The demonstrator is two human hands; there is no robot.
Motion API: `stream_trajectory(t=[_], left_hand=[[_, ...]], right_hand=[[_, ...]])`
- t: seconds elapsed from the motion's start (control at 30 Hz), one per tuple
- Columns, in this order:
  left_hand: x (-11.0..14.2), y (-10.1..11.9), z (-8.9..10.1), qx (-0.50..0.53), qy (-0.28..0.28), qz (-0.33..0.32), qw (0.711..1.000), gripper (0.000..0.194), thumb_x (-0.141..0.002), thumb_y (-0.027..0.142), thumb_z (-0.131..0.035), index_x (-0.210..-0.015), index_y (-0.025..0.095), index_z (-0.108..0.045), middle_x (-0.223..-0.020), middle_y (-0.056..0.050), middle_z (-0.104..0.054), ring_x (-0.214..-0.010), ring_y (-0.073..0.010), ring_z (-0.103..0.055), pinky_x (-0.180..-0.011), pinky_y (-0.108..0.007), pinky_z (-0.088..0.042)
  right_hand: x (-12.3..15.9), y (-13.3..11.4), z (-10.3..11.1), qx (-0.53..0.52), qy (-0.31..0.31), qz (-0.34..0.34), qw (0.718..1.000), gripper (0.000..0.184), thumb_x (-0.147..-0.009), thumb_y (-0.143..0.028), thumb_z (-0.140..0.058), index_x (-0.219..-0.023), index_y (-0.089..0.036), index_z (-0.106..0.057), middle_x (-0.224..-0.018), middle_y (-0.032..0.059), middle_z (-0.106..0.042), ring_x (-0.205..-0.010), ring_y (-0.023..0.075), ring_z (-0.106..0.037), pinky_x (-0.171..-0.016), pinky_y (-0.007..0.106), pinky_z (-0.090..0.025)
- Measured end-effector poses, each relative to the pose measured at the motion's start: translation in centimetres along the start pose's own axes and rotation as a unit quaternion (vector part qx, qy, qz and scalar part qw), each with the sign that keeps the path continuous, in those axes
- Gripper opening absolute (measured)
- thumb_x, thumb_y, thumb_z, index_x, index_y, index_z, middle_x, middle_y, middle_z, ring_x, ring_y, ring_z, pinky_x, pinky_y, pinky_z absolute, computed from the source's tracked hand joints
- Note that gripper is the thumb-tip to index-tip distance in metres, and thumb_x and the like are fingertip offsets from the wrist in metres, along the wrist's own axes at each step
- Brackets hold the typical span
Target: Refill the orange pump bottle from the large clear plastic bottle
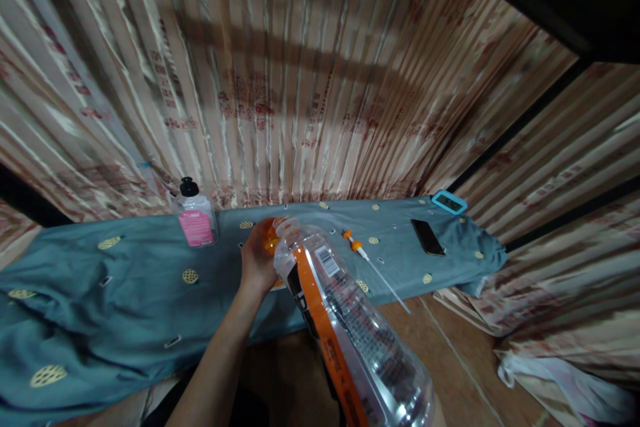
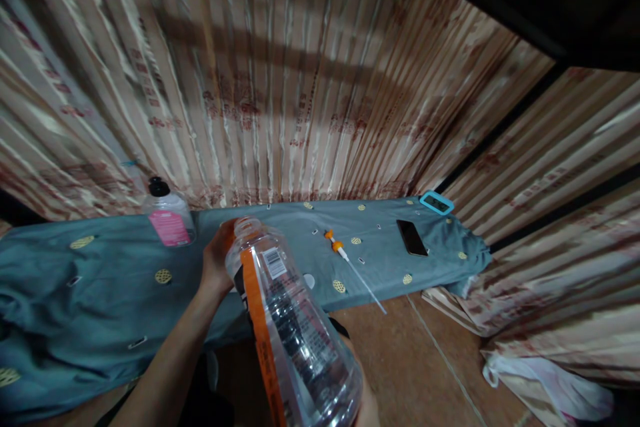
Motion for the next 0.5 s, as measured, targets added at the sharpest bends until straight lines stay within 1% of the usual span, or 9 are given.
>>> stream_trajectory(t=[0.17, 0.27, 0.4, 0.5], left_hand=[[-0.04, 0.02, -0.10, -0.006, 0.000, -0.008, 1.000, 0.055, -0.082, 0.060, -0.101, -0.122, 0.025, -0.088, -0.121, -0.013, -0.096, -0.113, -0.0400, -0.093, -0.106, -0.056, -0.079], [-0.05, -0.30, -0.13, 0.005, 0.009, -0.001, 1.000, 0.058, -0.079, 0.062, -0.101, -0.122, 0.025, -0.088, -0.120, -0.014, -0.095, -0.113, -0.0414, -0.093, -0.106, -0.058, -0.079], [-0.01, -0.53, -0.20, 0.012, 0.006, -0.004, 1.000, 0.053, -0.081, 0.057, -0.102, -0.122, 0.026, -0.087, -0.120, -0.012, -0.095, -0.112, -0.0406, -0.093, -0.102, -0.055, -0.080], [0.02, -0.84, -0.27, -0.004, -0.002, -0.013, 1.000, 0.049, -0.083, 0.052, -0.103, -0.122, 0.027, -0.087, -0.120, -0.010, -0.095, -0.113, -0.0390, -0.092, -0.104, -0.052, -0.078]], right_hand=[[-0.11, -0.30, -0.13, 0.007, -0.002, 0.006, 1.000, 0.048, -0.122, -0.055, -0.094, -0.158, -0.024, -0.085, -0.157, 0.0138, -0.089, -0.135, 0.0349, -0.090, -0.115, 0.059, -0.080], [-0.16, -0.34, -0.12, 0.011, -0.001, 0.009, 1.000, 0.049, -0.121, -0.057, -0.094, -0.156, -0.024, -0.085, -0.154, 0.0138, -0.090, -0.133, 0.0345, -0.091, -0.114, 0.058, -0.080], [-0.11, -0.12, -0.01, 0.015, -0.003, 0.006, 1.000, 0.046, -0.122, -0.056, -0.093, -0.153, -0.023, -0.086, -0.151, 0.0128, -0.090, -0.128, 0.0330, -0.091, -0.110, 0.056, -0.081], [0.03, 0.03, 0.21, 0.017, -0.006, 0.005, 1.000, 0.045, -0.122, -0.055, -0.093, -0.154, -0.023, -0.085, -0.152, 0.0128, -0.090, -0.129, 0.0331, -0.091, -0.111, 0.056, -0.081]])
Point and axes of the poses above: each hand's wrist, its own x-axis away from the middle knuckle, its own z-axis out of the back of the hand, y = z × x, the point moved 10 cm from there along -x, towards the middle knuckle
